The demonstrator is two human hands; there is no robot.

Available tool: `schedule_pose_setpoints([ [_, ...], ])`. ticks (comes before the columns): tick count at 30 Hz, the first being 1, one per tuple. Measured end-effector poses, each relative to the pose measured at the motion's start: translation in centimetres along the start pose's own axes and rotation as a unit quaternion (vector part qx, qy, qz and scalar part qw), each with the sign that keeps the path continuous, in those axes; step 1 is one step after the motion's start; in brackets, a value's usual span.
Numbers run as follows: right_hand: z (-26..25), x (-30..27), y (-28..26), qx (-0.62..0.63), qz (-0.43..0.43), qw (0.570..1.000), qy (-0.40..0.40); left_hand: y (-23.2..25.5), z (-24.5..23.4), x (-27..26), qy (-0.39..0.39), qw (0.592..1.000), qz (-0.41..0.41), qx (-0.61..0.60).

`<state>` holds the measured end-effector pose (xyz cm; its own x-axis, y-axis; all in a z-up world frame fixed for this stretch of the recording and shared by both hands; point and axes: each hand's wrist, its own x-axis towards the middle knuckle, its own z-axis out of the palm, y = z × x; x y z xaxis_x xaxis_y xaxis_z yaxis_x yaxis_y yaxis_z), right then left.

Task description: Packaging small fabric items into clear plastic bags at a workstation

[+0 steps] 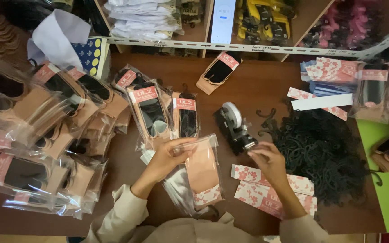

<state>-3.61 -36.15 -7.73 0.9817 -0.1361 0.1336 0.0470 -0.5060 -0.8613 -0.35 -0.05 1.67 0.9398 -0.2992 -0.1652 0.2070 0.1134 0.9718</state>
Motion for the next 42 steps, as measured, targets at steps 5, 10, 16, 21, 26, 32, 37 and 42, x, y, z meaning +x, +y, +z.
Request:
schedule_pose_setpoints([
  [5,-1.0,2.5,0.7,-0.205,-0.127,0.969,-0.053,0.8,0.2,-0.5,-0.019,0.993,0.068,0.09],
  [10,-2.2,3.1,-1.1,-0.387,0.061,0.908,-0.148,0.5,0.7,-0.9,-0.011,0.988,0.097,0.118],
  [16,-1.5,2.3,-9.3,-0.266,0.046,0.956,-0.118,2.6,2.0,-2.1,0.014,0.98,0.128,0.153],
  [21,1.4,-1.3,-19.6,0.021,0.043,0.984,-0.172,3.8,3.2,-3.3,-0.027,0.991,0.041,0.124],
  [26,3.5,-1.5,-21.8,-0.022,0.179,0.97,-0.164,4.9,1.1,-5.0,-0.052,0.955,0.223,0.191],
  [32,7.0,-3.8,-19.5,-0.134,0.027,0.915,-0.379,9.4,-2.7,-7.1,0.056,0.888,0.377,0.259],
  [37,14.3,-6.5,-8.9,-0.234,-0.192,0.869,-0.392,1.5,-6.4,-1.6,0.09,0.776,0.366,0.506],
  [42,15.5,-5.4,-6.7,-0.226,-0.218,0.863,-0.395,-1.5,-8.0,-2.3,0.004,0.675,0.351,0.649],
])
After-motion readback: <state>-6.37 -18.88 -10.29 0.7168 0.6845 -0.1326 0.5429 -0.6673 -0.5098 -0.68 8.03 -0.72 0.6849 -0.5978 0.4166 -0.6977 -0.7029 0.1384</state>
